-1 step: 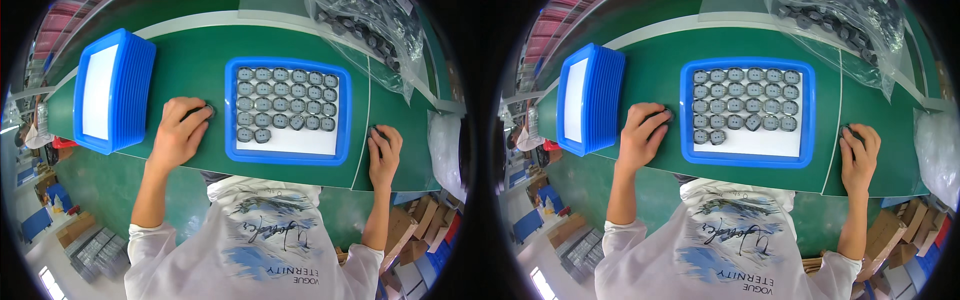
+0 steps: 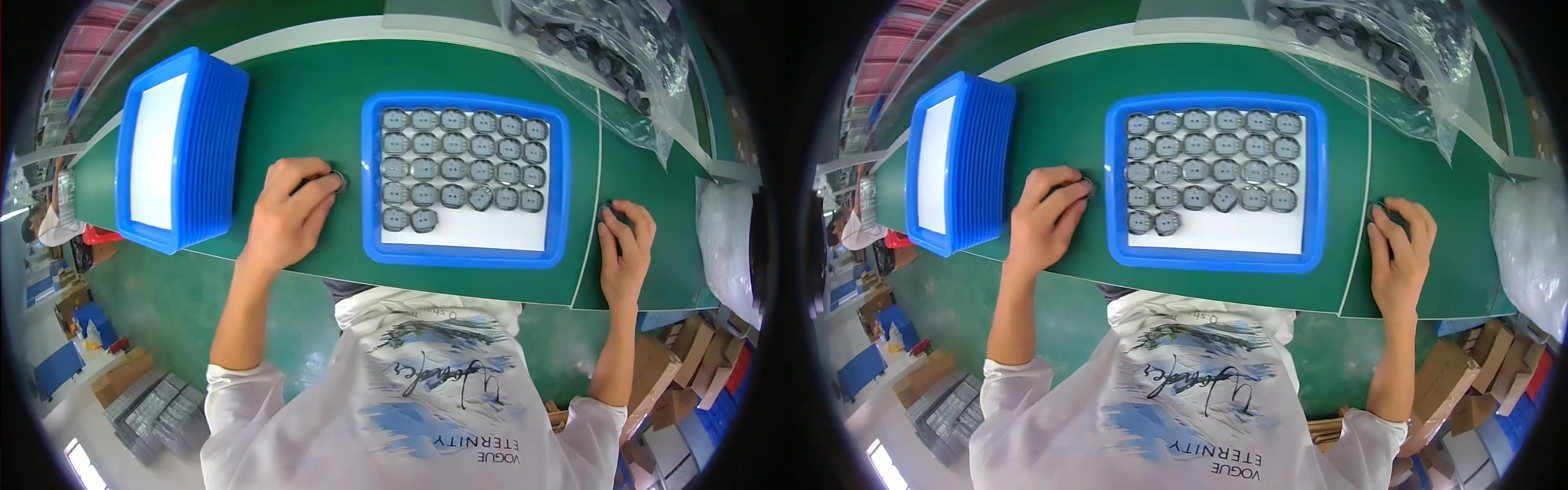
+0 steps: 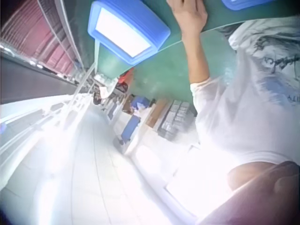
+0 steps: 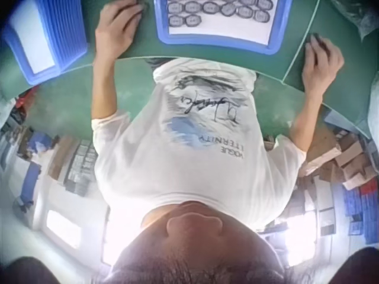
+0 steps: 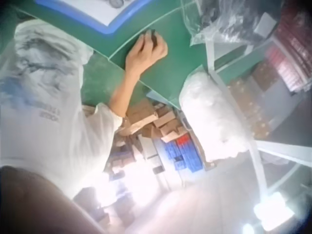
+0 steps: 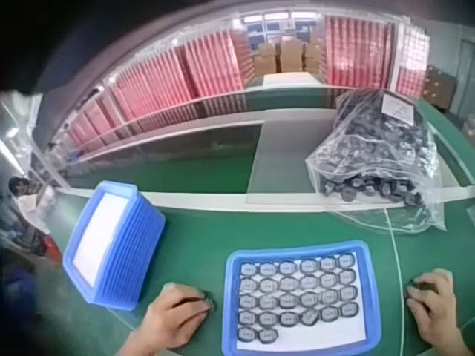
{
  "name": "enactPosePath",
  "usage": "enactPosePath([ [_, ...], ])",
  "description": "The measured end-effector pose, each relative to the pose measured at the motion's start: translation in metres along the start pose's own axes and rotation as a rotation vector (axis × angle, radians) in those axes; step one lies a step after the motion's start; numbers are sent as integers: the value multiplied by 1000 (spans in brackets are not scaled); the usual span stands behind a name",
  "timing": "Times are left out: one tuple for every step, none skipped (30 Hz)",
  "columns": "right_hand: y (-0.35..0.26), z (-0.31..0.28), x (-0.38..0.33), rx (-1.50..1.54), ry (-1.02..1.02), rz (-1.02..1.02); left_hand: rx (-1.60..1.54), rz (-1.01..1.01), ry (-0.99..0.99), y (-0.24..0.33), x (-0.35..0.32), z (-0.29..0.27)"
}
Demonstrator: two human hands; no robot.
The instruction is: Placing individual electronic components from a bag into a designated sorting tray at an assembly line.
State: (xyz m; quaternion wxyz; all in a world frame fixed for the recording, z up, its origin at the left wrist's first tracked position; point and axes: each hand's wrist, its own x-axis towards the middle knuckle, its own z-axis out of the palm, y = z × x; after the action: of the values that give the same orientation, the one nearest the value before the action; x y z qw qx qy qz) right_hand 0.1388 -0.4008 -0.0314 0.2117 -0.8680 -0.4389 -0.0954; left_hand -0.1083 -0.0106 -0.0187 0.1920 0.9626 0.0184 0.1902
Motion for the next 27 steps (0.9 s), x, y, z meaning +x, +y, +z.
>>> enactPosePath([
  [-3, -1, 2, 9, -19, 11, -29, -12, 25, -3, -1, 3],
  [-5, -3, 3, 17, -38, 23, -59, -23, 50, -5, -1, 6],
  [-6, -3, 3, 86, -48, 71, -55, -3, 78, -5, 0, 7],
  [-5, -5, 3, 73, -52, 77, -69, 1, 79, -2, 3, 7],
  [-5, -7, 3, 95, -20, 58, -43, 9, 121, 4, 5, 5],
  [-7, -7, 4, 121, 17, 36, -11, 16, 165, 9, 9, 1],
  [-15, -10, 7, 156, 53, -28, 2, 71, 160, 18, 12, -1],
  [-26, -13, 13, 153, 51, -22, -3, 74, 156, 32, 19, 0],
  [-40, -16, 22, 258, -6, -110, -86, 153, 153, 49, 26, 2],
  [-55, -19, 30, 359, -62, -196, -172, 235, 152, 63, 33, 8],
  [-69, -16, 41, 399, -111, -272, -203, 251, 115, 74, 38, 17],
  [-81, -16, 51, 431, -162, -343, -241, 270, 81, 85, 44, 24],
  [-86, -10, 55, 430, -162, -342, -236, 256, 45, 92, 46, 34],
  [-89, -3, 57, 470, -243, -363, -237, 256, 45, 94, 47, 41],
  [-90, 5, 61, 507, -325, -383, -225, 245, 10, 94, 48, 48],
  [-89, 10, 65, 507, -327, -379, -213, 235, -26, 94, 48, 53],
  [-88, 16, 70, 482, -343, -450, -216, 215, -38, 93, 47, 54],
  [-87, 19, 74, 455, -359, -519, -220, 216, -39, 92, 47, 54],
  [-87, 21, 75, 454, -361, -516, -239, 187, -64, 91, 48, 53],
  [-88, 22, 76, 462, -393, -518, -258, 159, -89, 90, 48, 51],
  [-87, 23, 78, 470, -423, -524, -260, 157, -88, 88, 49, 49],
  [-86, 24, 80, 469, -427, -524, -274, 144, -117, 86, 49, 48],
  [-84, 25, 84, 467, -369, -508, -289, 132, -146, 85, 50, 47],
  [-83, 27, 87, 469, -311, -494, -289, 127, -146, 85, 50, 46],
  [-83, 30, 90, 472, -314, -495, -289, 128, -157, 84, 50, 46],
  [-85, 33, 94, 429, -299, -511, -289, 128, -169, 83, 49, 46],
  [-87, 34, 97, 381, -282, -523, -292, 129, -168, 83, 50, 46],
])
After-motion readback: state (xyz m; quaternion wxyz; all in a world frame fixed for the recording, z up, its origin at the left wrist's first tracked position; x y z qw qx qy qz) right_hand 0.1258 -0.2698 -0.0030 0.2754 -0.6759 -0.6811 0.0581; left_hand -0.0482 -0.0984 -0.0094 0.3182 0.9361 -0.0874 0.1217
